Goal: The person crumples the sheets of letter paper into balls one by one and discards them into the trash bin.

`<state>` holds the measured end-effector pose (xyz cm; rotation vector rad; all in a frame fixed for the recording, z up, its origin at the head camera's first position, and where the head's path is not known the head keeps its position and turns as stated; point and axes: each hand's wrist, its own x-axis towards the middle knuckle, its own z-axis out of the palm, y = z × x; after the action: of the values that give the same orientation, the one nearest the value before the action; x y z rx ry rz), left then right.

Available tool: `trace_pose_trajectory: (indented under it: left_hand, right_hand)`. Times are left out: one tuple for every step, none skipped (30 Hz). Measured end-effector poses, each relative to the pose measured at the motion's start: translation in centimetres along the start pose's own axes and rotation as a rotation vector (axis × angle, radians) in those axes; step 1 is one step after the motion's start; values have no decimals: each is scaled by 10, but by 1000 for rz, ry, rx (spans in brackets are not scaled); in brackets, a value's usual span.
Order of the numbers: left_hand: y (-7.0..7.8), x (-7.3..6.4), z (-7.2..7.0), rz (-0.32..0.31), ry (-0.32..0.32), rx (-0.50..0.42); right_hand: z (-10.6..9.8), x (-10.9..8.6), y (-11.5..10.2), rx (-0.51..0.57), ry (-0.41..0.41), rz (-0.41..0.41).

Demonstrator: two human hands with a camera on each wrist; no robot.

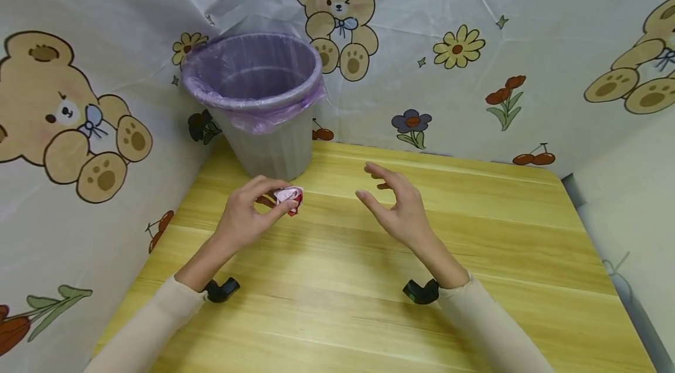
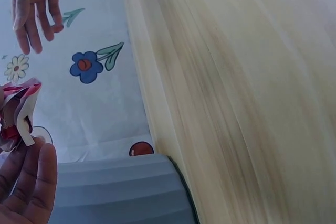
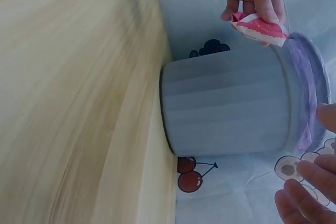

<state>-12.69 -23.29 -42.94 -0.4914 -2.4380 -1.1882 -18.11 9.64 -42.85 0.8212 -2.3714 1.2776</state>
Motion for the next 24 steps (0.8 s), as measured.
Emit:
trace_pose_trajectory:
  left_hand:
    - [-1,0,-1,2,3,-1]
    - [-2,0,-1,3,5,-4]
    - [-2,-1,-2,5,5,-7]
    - [-3,-1,-2,6,4,-11]
    - [-3,-2,-3,7,3,-13]
    - [-3,-2,-3,8,1,-15]
    - [-3,-2,-3,8,0,-15]
    - [-3,-2,-4,8,-1,-13]
    - [-4,-2,-4,8,-2,-9]
    - [-3,-2,-5,8,-3,-3]
    - [-3,-2,-6,7,-1,0]
    - [-3,-2,-7,6,0,7]
    - [-3,-2,-8,4,1,14]
    - [-2,-2,-10,3,3,21]
    - [-2,-2,-11,0,3,27]
    - [-2,-2,-12,-1,4,32]
    - [-2,-1,-12,-2,5,36]
    - [-2,-1,-13,-4,5,40]
    - [-2,-1,-13,-5,5,42]
    - [-2,0,-13,-4,6,45]
    - [-2,0,-14,-5,4,46]
    - [-1,1,-14,-5,4,47]
    - [-1,1,-15,-6,4,49]
    - [0,1,-16,-6,4,52]
  right_hand:
    - [0,1,0,0,-2,1]
    - [1,2,0,1,-3,1]
    - [2,3,1,5,-4,5]
    - [2,4,1,9,-3,8]
    - [3,6,2,12,-3,13]
    - [3,7,2,14,-3,17]
    - [3,9,3,14,-3,22]
    - [4,11,4,17,-3,27]
    - [4,13,5,17,-5,33]
    - [4,15,5,17,-8,39]
    - [5,16,6,16,-11,44]
    - [5,18,6,16,-15,47]
    - [6,19,7,17,-20,49]
    - [6,20,7,21,-23,51]
    - [7,20,7,23,-24,55]
    - [8,21,8,25,-24,59]
    - [9,22,8,31,-23,62]
    - [9,23,8,38,-21,66]
    - [10,24,9,44,-20,70]
    - [11,25,9,50,-18,74]
    - [12,26,9,53,-18,78]
    - [13,27,9,59,-19,78]
    - [13,28,8,65,-20,75]
    - [14,29,8,67,-24,71]
